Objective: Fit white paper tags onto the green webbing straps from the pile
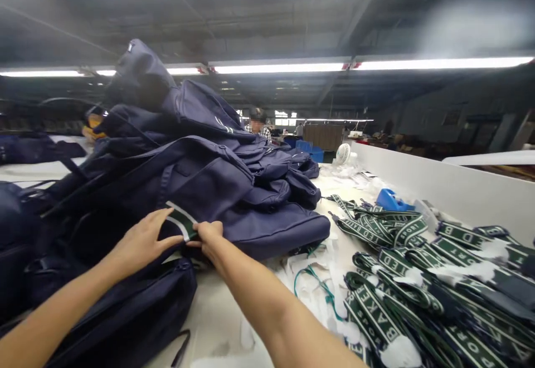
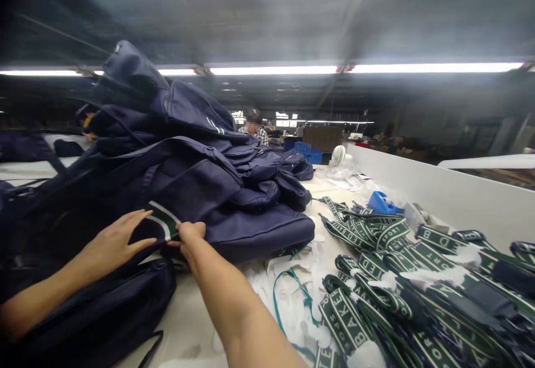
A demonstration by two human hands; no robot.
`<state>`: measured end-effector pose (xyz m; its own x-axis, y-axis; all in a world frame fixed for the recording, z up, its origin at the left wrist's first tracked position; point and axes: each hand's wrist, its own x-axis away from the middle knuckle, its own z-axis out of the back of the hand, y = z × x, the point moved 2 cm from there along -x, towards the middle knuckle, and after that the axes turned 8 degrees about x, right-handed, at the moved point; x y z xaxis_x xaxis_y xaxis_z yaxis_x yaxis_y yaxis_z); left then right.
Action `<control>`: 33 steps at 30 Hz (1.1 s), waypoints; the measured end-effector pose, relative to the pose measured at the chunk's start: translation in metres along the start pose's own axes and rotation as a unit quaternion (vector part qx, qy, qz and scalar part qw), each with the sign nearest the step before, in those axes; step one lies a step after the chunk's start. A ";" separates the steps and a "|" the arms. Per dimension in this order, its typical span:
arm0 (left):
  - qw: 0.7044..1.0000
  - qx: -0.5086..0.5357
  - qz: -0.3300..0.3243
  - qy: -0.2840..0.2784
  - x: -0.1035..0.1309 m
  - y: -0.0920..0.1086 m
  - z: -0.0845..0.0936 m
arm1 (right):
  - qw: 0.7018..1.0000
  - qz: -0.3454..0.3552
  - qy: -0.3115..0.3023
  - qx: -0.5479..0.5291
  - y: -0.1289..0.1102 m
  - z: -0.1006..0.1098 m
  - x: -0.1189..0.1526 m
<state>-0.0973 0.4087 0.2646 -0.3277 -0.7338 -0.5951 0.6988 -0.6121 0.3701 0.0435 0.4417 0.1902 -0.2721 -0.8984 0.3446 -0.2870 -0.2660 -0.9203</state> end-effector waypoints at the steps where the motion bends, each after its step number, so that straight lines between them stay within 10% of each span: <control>1: 1.000 -0.015 -0.011 -0.010 0.009 -0.003 -0.006 | 1.000 -0.008 0.006 -0.001 0.000 0.005 0.000; 11: 0.995 0.032 0.020 0.095 0.138 0.036 0.074 | 0.996 -0.022 -0.034 0.078 0.007 0.034 0.028; 18: 0.955 0.188 0.162 0.160 0.219 0.068 0.102 | 0.989 0.093 0.007 0.118 0.014 0.096 0.109; 24: 0.839 0.409 0.281 0.223 0.282 0.134 0.061 | 0.964 0.231 0.042 0.124 0.099 0.179 0.243; 29: 0.851 0.451 0.264 0.049 0.331 0.182 0.001 | 0.871 0.335 -0.048 0.355 0.207 0.217 0.323; 33: 0.884 0.410 0.220 0.037 0.316 0.162 -0.003 | 0.830 0.361 -0.097 0.413 0.238 0.223 0.323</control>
<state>-0.0859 0.0784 0.1340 -0.0758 -0.9513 -0.2989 0.0423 -0.3026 0.9522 0.0927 0.0104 0.0414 0.0775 -0.9461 -0.3144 0.6364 0.2897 -0.7149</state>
